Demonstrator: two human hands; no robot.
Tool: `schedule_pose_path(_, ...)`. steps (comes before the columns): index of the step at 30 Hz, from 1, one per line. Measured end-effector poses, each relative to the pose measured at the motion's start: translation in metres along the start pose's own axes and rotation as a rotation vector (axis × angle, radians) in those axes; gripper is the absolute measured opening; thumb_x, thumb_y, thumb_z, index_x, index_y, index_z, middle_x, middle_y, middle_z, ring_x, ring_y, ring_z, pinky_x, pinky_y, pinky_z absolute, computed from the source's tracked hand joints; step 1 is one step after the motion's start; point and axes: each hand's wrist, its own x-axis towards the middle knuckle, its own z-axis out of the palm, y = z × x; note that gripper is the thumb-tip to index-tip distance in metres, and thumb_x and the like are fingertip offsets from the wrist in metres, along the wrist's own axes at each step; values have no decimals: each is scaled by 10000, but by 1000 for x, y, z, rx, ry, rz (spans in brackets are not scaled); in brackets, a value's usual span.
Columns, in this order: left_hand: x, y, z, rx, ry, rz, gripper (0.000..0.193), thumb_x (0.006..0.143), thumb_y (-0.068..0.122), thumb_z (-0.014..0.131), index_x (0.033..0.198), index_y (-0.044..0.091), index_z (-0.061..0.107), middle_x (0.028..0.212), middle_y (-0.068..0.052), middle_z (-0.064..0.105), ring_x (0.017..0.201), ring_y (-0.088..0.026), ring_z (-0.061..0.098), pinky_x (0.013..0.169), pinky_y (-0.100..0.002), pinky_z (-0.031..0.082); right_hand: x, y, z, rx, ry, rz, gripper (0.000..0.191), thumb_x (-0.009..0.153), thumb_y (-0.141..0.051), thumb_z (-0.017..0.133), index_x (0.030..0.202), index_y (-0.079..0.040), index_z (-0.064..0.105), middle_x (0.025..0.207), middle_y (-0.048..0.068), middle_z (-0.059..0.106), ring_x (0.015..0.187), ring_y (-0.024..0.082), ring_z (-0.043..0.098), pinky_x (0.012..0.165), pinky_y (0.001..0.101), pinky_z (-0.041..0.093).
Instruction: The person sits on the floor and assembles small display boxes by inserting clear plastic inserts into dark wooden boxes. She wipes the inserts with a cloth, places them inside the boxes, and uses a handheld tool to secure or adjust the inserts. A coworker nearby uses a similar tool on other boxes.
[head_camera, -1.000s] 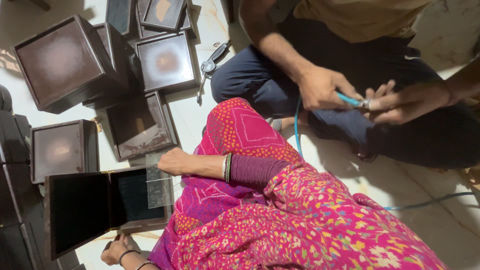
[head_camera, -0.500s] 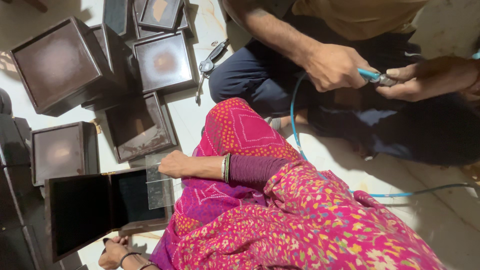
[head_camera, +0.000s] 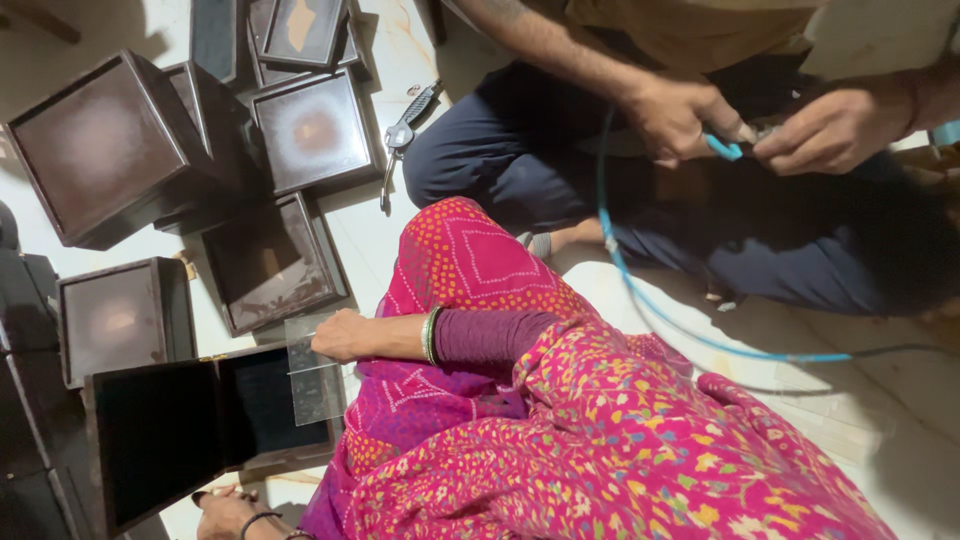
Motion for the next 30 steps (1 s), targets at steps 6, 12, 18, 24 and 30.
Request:
schedule_pose_path(6, 21, -15, 2, -163, 172, -125, 216, 893, 214, 633, 741, 68, 586, 706, -5, 585, 638, -179, 568, 560, -325, 514, -1, 2, 3, 11, 13, 6, 122, 760, -119, 682, 825, -41, 749, 885, 177, 753, 855, 364, 747, 658, 489, 585)
schedule_pose_path(12, 20, -14, -4, -517, 110, -540, 172, 883, 263, 712, 827, 105, 671, 801, 25, 637, 817, -152, 647, 735, -355, 544, -2, 1, -1, -5, -9, 15, 122, 776, -122, 666, 820, -43, 748, 872, 176, 751, 851, 354, 746, 649, 482, 583)
schedule_pose_path(18, 6, 0, -7, -500, 36, -474, 169, 934, 208, 722, 873, 52, 699, 803, -8, 664, 748, -156, 661, 696, -330, 622, -6, -1, -6, -19, 1, 13, 133, 789, -132, 663, 834, -41, 749, 884, 180, 751, 855, 363, 745, 655, 487, 584)
schedule_pose_path(24, 12, -2, -5, -495, -62, -461, 168, 948, 225, 738, 862, 82, 713, 767, 8, 668, 657, -128, 641, 669, -312, 613, -8, -1, -8, -15, 12, 14, 131, 795, -119, 653, 827, -43, 755, 879, 179, 751, 849, 355, 748, 647, 478, 589)
schedule_pose_path(30, 14, -4, -2, -424, -73, -437, 165, 943, 229, 750, 869, 83, 728, 799, 11, 686, 687, -124, 658, 697, -300, 638, -11, -2, -10, -37, 33, 5, 131, 789, -116, 654, 827, -54, 764, 879, 172, 753, 849, 342, 751, 643, 468, 589)
